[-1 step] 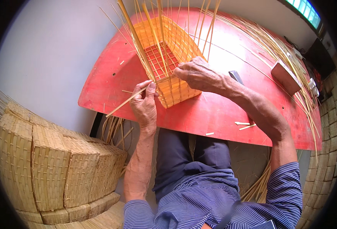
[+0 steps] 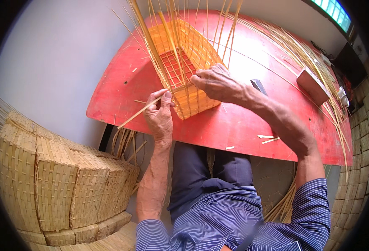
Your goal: The person weaves thin bamboo strips into a rectangular basket frame, interlacing them by hand to build up the sides. They occasionally use a small hammer to tap the woven sections into place.
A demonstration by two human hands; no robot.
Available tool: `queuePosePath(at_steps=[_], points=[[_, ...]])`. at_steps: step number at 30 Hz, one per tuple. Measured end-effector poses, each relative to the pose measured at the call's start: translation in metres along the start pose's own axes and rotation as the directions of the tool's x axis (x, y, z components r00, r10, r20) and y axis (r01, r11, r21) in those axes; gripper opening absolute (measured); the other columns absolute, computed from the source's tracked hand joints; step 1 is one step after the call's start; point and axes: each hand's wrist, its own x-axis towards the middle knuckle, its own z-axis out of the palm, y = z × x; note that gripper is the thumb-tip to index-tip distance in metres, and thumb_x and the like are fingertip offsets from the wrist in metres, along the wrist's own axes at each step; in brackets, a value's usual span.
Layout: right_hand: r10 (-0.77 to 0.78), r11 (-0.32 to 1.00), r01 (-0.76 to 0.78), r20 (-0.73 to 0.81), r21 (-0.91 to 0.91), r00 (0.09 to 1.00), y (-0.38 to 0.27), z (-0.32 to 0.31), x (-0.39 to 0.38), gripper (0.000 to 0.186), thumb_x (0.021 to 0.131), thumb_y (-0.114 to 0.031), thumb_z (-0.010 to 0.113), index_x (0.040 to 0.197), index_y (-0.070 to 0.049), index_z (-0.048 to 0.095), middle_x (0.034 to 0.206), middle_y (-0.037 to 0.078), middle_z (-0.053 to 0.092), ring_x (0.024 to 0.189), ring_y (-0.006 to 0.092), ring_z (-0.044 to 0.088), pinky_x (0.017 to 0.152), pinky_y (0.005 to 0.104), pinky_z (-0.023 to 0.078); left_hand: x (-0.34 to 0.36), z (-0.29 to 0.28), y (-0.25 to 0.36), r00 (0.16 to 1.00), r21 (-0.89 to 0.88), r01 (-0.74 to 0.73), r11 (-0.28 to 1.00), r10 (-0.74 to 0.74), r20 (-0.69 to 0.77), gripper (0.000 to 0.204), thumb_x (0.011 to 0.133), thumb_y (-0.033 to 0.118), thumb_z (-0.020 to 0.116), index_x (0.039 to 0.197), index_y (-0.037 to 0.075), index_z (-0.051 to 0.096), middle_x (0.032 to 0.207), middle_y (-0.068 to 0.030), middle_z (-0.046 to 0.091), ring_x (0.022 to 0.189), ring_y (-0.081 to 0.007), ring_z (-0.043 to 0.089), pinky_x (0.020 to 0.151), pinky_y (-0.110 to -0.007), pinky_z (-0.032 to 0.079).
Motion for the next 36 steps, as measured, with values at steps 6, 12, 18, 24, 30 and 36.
queuePosePath(at_steps=[6, 12, 18, 24, 30, 36], points=[[0.237, 0.938, -0.113, -0.368, 0.329, 0.899, -0.068, -0.011, 0.011, 0.007, 0.085, -0.007, 0.061, 0.085, -0.001, 0.057, 0.075, 0.016, 0.063, 0.067, 0.0343, 0.068, 0.055, 0.0451, 0.053, -0.002, 0.002, -0.002, 0.999, -0.083, 0.032, 0.996, -0.029, 0.028, 0.014, 0.098, 0.013, 0.068, 0.105, 0.0, 0.068, 0.079, 0.0005, 0.064, 0.069, -0.0056, 0.057, 0.063, -0.021, 0.047], [0.423, 0.799, -0.29, -0.15, 0.527, 0.893, -0.062, 0.02, 0.036, 0.014, 0.092, -0.011, 0.065, 0.086, 0.001, 0.06, 0.073, 0.021, 0.063, 0.072, 0.0383, 0.067, 0.062, 0.0451, 0.052, 0.001, 0.002, 0.006, 0.993, -0.094, 0.109, 0.99, -0.105, 0.049, 0.016, 0.099, 0.014, 0.067, 0.103, -0.002, 0.067, 0.08, -0.0021, 0.066, 0.069, -0.0066, 0.06, 0.065, -0.022, 0.049], [0.387, 0.818, -0.195, -0.265, 0.542, 0.883, -0.057, 0.03, 0.034, 0.011, 0.092, -0.008, 0.065, 0.085, 0.0, 0.061, 0.069, 0.019, 0.064, 0.068, 0.0358, 0.069, 0.059, 0.0421, 0.053, 0.036, -0.015, 0.03, 0.927, 0.23, 0.222, 0.947, -0.279, 0.252, 0.018, 0.097, 0.018, 0.068, 0.096, 0.0, 0.069, 0.078, -0.0048, 0.069, 0.065, -0.0099, 0.063, 0.062, -0.025, 0.053], [0.377, 0.783, -0.101, -0.339, 0.614, 0.862, -0.057, 0.041, 0.035, 0.016, 0.089, -0.006, 0.064, 0.074, -0.001, 0.059, 0.063, 0.021, 0.061, 0.06, 0.0374, 0.067, 0.052, 0.0447, 0.052, 0.077, -0.015, 0.056, 0.805, 0.638, -0.119, 0.761, -0.302, 0.511, 0.016, 0.093, 0.014, 0.069, 0.084, 0.001, 0.07, 0.072, -0.0076, 0.068, 0.058, -0.0123, 0.064, 0.056, -0.028, 0.055], [0.334, 0.797, -0.08, -0.327, 0.598, 0.884, -0.058, 0.037, 0.031, 0.016, 0.09, -0.006, 0.063, 0.076, -0.001, 0.058, 0.063, 0.02, 0.061, 0.062, 0.0367, 0.067, 0.053, 0.044, 0.052, 0.121, -0.018, 0.063, 0.512, 0.654, 0.011, 0.756, -0.566, 0.646, 0.013, 0.087, 0.012, 0.072, 0.083, 0.0, 0.071, 0.072, -0.0069, 0.068, 0.06, -0.0154, 0.067, 0.055, -0.029, 0.056], [0.257, 0.856, -0.095, -0.261, 0.507, 0.93, -0.056, 0.027, 0.028, 0.005, 0.094, -0.001, 0.058, 0.094, 0.0, 0.063, 0.076, 0.017, 0.066, 0.069, 0.0298, 0.07, 0.061, 0.039, 0.055, 0.125, -0.001, 0.077, 0.502, 0.794, -0.259, 0.55, -0.625, 0.598, 0.013, 0.085, 0.012, 0.072, 0.084, -0.002, 0.072, 0.069, -0.0085, 0.069, 0.058, -0.0176, 0.069, 0.055, -0.031, 0.057]])
